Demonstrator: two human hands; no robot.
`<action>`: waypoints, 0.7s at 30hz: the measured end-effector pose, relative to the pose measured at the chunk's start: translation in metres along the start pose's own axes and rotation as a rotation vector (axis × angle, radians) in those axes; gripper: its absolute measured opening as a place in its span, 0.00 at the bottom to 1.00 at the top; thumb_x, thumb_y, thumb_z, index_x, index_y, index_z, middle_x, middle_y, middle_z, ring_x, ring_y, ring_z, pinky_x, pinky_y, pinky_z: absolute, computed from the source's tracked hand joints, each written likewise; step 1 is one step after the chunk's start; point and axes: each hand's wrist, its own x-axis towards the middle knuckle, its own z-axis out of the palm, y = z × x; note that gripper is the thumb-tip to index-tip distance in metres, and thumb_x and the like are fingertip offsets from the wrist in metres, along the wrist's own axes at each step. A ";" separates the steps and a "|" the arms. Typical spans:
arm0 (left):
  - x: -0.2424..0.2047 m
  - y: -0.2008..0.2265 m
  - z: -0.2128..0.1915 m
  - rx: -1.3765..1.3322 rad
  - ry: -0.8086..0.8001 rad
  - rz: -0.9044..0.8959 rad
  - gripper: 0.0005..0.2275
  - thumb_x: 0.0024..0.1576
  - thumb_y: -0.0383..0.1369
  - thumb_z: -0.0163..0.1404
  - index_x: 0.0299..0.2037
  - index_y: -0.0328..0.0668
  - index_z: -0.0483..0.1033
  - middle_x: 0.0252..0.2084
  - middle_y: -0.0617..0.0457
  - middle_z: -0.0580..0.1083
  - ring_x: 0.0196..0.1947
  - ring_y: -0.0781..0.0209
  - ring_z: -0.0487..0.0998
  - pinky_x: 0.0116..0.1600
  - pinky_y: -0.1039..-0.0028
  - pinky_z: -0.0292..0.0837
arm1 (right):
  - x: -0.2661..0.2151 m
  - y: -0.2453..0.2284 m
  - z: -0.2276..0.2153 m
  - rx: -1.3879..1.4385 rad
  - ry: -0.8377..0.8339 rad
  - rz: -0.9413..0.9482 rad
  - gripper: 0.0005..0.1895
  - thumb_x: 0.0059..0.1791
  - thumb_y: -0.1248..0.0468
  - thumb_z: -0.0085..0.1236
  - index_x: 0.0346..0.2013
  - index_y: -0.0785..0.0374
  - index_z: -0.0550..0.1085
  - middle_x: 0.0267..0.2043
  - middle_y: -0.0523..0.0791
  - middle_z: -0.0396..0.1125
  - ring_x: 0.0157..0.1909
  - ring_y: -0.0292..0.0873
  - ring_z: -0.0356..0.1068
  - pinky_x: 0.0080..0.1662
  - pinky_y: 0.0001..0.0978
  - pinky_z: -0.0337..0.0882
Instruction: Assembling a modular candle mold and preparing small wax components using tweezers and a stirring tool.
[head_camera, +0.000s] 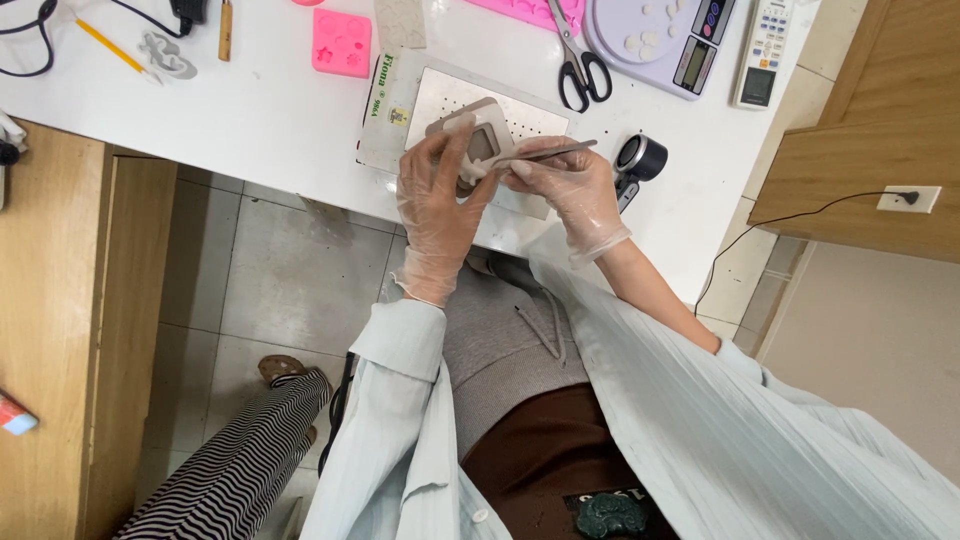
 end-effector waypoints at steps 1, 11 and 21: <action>0.000 0.001 0.000 -0.001 -0.002 -0.001 0.36 0.53 0.35 0.69 0.71 0.59 0.63 0.57 0.54 0.66 0.57 0.54 0.69 0.62 0.63 0.72 | -0.001 -0.003 0.002 0.000 0.002 0.002 0.13 0.50 0.71 0.63 0.49 0.70 0.75 0.46 0.50 0.74 0.49 0.45 0.78 0.52 0.36 0.78; 0.002 0.002 -0.007 0.003 -0.024 -0.020 0.36 0.51 0.36 0.70 0.70 0.57 0.65 0.57 0.54 0.67 0.58 0.52 0.69 0.63 0.61 0.72 | 0.005 0.011 -0.005 -0.113 -0.046 -0.069 0.14 0.49 0.69 0.66 0.48 0.70 0.78 0.46 0.49 0.76 0.48 0.42 0.78 0.53 0.34 0.80; 0.003 0.009 -0.011 -0.057 0.026 -0.037 0.37 0.53 0.36 0.70 0.72 0.54 0.63 0.56 0.54 0.69 0.57 0.54 0.72 0.61 0.63 0.72 | -0.002 -0.008 0.007 -0.271 -0.028 -0.150 0.10 0.50 0.68 0.64 0.46 0.67 0.78 0.46 0.45 0.76 0.49 0.38 0.77 0.55 0.31 0.80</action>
